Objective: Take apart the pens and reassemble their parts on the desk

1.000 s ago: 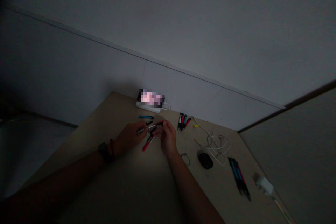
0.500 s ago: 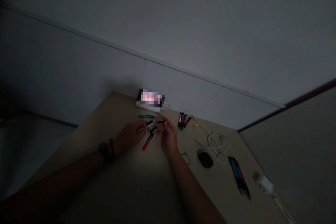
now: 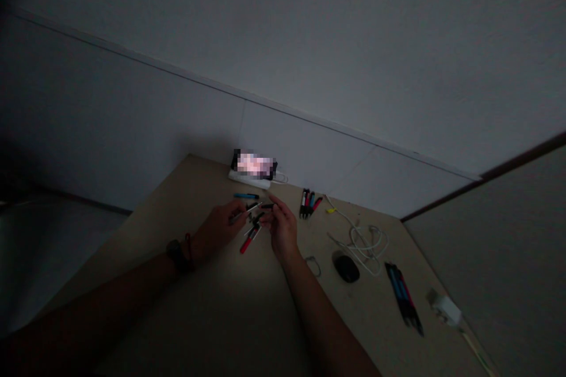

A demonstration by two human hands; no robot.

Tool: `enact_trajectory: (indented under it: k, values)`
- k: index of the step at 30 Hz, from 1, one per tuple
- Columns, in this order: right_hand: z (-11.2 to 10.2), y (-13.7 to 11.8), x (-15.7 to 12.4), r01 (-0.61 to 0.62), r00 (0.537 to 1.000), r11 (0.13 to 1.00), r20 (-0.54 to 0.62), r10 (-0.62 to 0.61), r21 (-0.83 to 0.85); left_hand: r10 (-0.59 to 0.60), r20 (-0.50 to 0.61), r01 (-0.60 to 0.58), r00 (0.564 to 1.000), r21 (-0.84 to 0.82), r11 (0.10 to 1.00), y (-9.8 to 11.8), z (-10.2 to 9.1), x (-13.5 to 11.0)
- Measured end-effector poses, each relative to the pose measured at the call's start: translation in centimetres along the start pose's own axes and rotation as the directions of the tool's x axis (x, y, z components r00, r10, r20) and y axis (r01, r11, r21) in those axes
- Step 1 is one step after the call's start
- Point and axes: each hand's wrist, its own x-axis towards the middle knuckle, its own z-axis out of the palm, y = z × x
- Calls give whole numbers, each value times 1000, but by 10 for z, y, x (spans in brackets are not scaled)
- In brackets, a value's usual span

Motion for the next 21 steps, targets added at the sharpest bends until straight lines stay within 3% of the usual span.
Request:
enact_trajectory:
  k: [21]
  values:
    - [2,4,0,-17,998,997,56,21,-74,32,36,-28,999,-101,995,3,1,-4]
